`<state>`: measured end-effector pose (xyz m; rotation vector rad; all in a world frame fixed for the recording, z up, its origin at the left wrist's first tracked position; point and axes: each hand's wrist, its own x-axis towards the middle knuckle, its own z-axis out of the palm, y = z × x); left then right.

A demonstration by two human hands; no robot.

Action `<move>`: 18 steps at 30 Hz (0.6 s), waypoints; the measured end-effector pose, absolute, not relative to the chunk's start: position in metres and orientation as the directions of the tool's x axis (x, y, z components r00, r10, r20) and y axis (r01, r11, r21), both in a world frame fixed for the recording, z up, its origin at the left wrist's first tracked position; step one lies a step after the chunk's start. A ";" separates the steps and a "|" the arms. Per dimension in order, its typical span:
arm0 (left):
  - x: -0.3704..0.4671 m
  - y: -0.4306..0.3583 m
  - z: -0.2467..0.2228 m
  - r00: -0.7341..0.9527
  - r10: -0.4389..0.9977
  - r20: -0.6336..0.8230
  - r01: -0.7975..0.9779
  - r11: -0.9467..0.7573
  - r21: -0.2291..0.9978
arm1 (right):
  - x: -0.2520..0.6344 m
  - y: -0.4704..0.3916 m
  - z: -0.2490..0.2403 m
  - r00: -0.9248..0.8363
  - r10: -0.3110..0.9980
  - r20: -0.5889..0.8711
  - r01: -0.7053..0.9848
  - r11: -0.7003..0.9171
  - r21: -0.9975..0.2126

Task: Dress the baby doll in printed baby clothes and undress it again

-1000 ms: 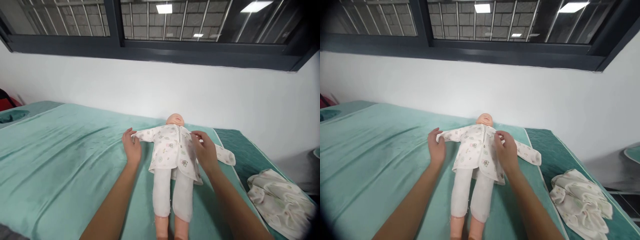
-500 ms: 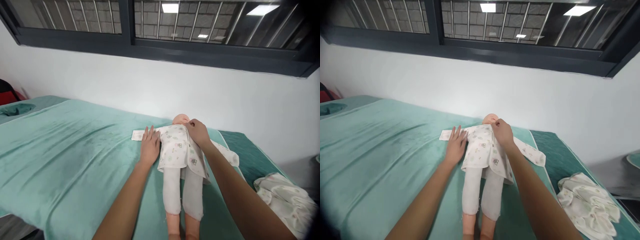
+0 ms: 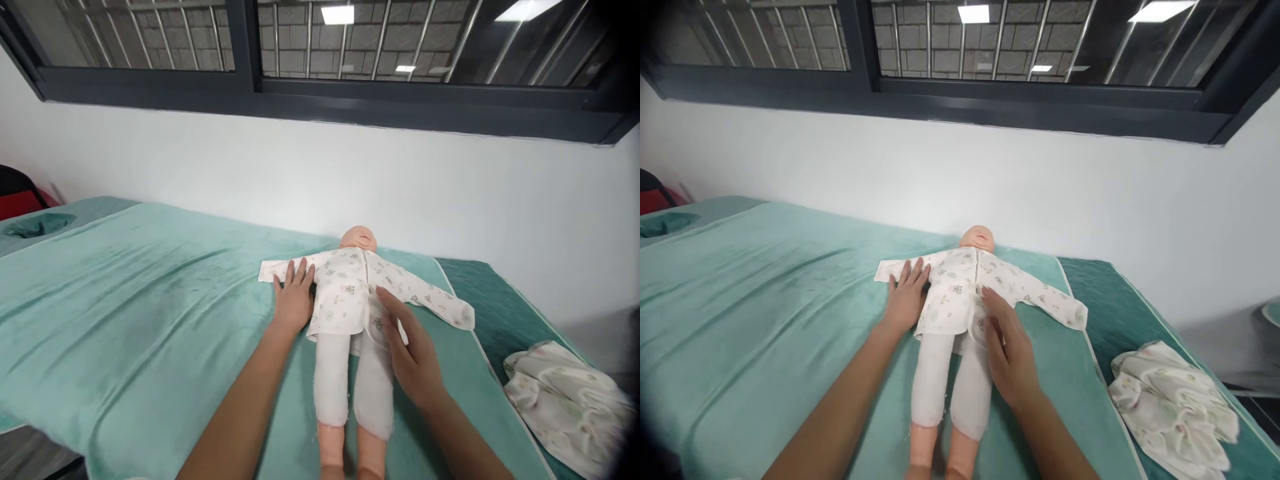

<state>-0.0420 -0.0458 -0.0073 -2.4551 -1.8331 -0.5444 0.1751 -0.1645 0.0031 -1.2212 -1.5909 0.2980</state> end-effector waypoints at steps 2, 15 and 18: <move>-0.042 -0.045 -0.006 0.236 0.927 0.291 0.938 -0.296 0.180 | 0.176 -0.169 0.000 0.135 0.802 0.581 0.538 0.434 -0.723; -0.043 -0.053 -0.008 0.222 0.948 0.228 0.951 -0.262 0.163 | 0.188 -0.167 0.005 0.447 0.804 0.391 0.187 0.344 -0.920; -0.043 -0.050 -0.008 0.215 0.945 0.247 0.935 -0.272 0.227 | 0.189 -0.167 0.005 0.433 0.812 0.392 0.188 0.343 -0.920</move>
